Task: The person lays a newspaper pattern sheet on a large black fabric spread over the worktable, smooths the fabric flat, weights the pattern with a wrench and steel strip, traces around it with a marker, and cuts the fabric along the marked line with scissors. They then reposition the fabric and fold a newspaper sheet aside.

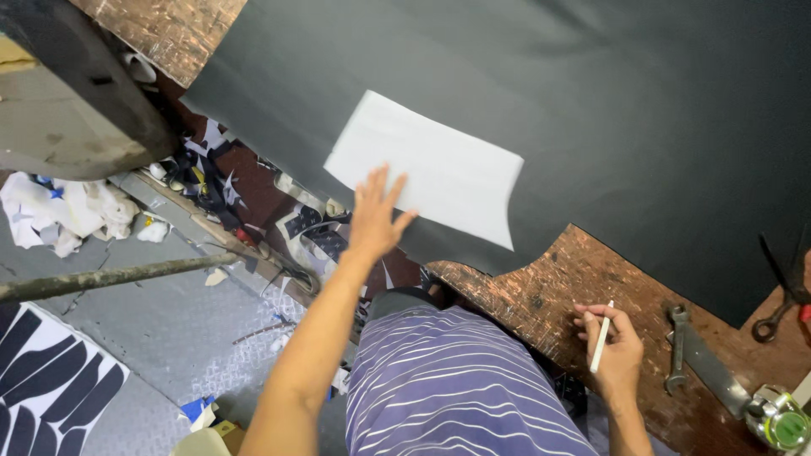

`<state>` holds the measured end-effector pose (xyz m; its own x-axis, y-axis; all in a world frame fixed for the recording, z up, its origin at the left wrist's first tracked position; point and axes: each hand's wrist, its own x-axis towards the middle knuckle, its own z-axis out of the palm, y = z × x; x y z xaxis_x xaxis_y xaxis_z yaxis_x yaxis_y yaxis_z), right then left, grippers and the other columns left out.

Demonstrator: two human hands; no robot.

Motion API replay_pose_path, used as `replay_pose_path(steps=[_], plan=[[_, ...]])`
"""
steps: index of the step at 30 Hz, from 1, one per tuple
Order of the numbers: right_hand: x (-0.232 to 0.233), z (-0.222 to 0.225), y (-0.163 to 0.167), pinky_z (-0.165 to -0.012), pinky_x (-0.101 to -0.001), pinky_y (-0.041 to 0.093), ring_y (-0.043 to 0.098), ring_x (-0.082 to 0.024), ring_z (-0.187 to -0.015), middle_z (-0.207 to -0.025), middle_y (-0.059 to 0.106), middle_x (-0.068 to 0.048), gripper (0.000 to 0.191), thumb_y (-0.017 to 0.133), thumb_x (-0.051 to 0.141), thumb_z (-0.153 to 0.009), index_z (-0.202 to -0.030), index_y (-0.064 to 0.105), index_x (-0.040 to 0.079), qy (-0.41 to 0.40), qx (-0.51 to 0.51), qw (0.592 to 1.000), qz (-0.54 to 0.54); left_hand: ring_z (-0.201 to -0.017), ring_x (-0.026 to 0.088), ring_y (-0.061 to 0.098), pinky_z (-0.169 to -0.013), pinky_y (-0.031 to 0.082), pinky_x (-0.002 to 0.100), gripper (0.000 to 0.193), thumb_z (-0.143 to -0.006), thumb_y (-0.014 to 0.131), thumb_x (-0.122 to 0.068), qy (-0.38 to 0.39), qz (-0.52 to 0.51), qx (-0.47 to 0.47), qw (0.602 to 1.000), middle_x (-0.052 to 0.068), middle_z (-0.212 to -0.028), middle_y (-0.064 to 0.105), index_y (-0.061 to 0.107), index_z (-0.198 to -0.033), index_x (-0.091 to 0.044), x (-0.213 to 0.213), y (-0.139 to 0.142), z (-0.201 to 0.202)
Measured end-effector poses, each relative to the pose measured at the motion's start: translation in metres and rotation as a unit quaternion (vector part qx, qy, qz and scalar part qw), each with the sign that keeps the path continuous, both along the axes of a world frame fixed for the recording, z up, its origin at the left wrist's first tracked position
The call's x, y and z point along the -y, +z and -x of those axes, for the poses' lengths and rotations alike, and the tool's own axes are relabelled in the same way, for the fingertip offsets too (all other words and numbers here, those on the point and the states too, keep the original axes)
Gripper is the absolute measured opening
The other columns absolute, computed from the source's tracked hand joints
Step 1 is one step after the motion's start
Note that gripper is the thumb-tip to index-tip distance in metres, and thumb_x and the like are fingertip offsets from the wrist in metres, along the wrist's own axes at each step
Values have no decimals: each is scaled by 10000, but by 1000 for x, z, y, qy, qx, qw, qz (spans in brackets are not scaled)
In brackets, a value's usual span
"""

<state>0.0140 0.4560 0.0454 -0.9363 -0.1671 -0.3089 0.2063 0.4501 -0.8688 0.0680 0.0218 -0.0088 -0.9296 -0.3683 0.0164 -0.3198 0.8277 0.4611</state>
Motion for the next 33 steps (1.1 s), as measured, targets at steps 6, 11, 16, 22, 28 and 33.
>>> replay_pose_path(steps=[6,11,16,22,28,33], plan=[[-20,-5,-12,-802,-317,605,717,-206,-973,-1150,740,-158,163,607,47,-1015,-1154,619,-39,-28,14,999,-7,-1556,402,220,-1232,165,617,693,-985,660,-452,-17,65,13,998,182,-1678,263,425,-1579,-183,116,-7,0],[-32,-10,-13,-800,-314,598,716,-202,-973,-1147,735,-172,161,606,46,-1028,-1162,608,-43,-36,-9,999,3,-1571,448,160,-1243,129,628,637,-1048,598,-366,53,138,53,988,216,-1725,190,411,-1635,-208,165,5,18],[-27,-14,-8,-807,-316,596,715,-203,-978,-1146,735,-173,166,604,46,-1032,-1165,605,-53,-36,-10,999,-11,-1556,415,91,-1220,64,641,785,-951,638,-583,98,31,99,990,187,-1680,120,337,-1599,-259,135,9,30],[-25,-22,-2,-796,-324,611,721,-206,-978,-1141,738,-170,170,603,44,-1017,-1157,615,-52,-32,11,999,-36,-1580,421,36,-1236,53,650,848,-887,666,-614,54,70,173,981,154,-1721,84,334,-1613,-328,188,27,16],[-29,-20,-7,-791,-318,602,718,-216,-985,-1152,734,-177,167,602,41,-1030,-1166,604,-56,-20,3,1000,-23,-1549,453,26,-1224,74,631,979,-820,761,-624,95,10,184,978,222,-1690,43,305,-1610,-267,201,21,8],[-35,-13,-18,-780,-326,603,718,-215,-977,-1172,722,-185,166,595,45,-1052,-1178,598,-62,-14,-19,999,-34,-1578,427,47,-1273,116,552,1031,-784,829,-591,91,1,108,990,212,-1707,85,328,-1624,-266,197,11,-10]])
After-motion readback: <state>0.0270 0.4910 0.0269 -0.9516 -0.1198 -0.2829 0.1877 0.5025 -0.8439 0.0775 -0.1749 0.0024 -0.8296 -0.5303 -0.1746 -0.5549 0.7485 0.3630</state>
